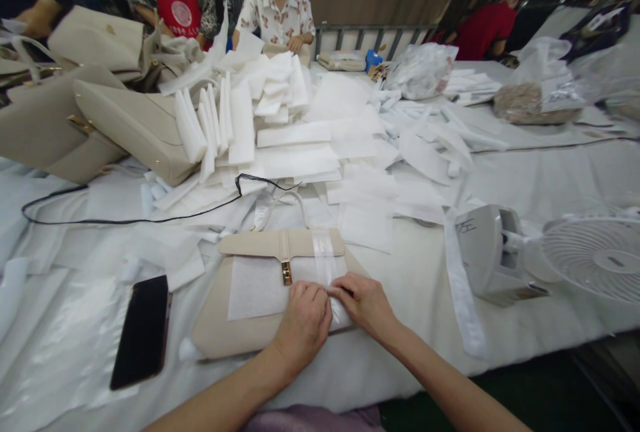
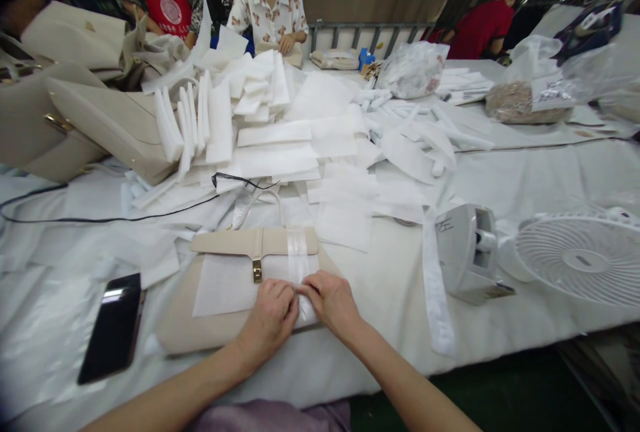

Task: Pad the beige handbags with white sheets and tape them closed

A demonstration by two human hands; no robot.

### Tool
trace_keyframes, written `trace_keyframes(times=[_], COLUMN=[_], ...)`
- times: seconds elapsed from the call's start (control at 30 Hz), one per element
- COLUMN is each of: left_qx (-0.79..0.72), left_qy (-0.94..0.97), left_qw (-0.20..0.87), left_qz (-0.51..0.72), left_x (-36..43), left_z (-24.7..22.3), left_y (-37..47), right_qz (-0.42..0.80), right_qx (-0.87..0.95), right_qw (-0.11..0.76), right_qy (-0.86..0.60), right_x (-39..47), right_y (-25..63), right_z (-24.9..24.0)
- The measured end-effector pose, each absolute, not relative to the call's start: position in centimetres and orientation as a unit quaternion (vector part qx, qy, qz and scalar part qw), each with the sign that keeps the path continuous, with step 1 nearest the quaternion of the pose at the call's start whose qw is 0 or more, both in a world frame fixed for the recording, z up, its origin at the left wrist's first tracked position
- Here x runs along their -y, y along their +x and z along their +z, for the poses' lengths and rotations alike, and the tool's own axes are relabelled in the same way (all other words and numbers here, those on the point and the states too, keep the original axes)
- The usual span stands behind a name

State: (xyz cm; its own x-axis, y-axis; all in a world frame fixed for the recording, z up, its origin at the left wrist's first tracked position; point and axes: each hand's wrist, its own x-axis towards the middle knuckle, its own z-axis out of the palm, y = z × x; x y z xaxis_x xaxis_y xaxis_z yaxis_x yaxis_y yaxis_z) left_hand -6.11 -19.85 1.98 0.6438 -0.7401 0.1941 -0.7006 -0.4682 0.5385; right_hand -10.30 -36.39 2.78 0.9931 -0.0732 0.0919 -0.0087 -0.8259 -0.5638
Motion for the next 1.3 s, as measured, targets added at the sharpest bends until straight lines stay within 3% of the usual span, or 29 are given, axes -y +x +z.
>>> trace_keyframes(times=[0.23, 0.47, 0.63, 1.1, 1.3], left_qx=[0.496, 0.584, 0.573, 0.524, 0.504], left_qy=[0.817, 0.787, 0.795, 0.826, 0.821], left_qw=[0.287, 0.086, 0.042, 0.026, 0.06], left_qz=[0.069, 0.181, 0.193, 0.207, 0.26], left_x=[18.6, 17.2, 17.2, 17.5, 18.1], left_z=[2.0, 0.6, 0.1, -0.8, -0.7], left_y=[-7.1, -9.3, -9.7, -10.4, -10.4], right_qz=[0.011, 0.034, 0.032, -0.022, -0.096], right_qx=[-0.034, -0.057, -0.077, -0.093, -0.009], right_qw=[0.292, 0.291, 0.278, 0.261, 0.262], right_qy=[-0.956, -0.955, -0.957, -0.961, -0.96], right_x=[36.4, 36.2, 35.7, 35.3, 35.5], right_y=[-9.6, -9.2, -9.3, -9.6, -12.6], right_z=[3.6, 4.1, 4.4, 3.6, 4.1])
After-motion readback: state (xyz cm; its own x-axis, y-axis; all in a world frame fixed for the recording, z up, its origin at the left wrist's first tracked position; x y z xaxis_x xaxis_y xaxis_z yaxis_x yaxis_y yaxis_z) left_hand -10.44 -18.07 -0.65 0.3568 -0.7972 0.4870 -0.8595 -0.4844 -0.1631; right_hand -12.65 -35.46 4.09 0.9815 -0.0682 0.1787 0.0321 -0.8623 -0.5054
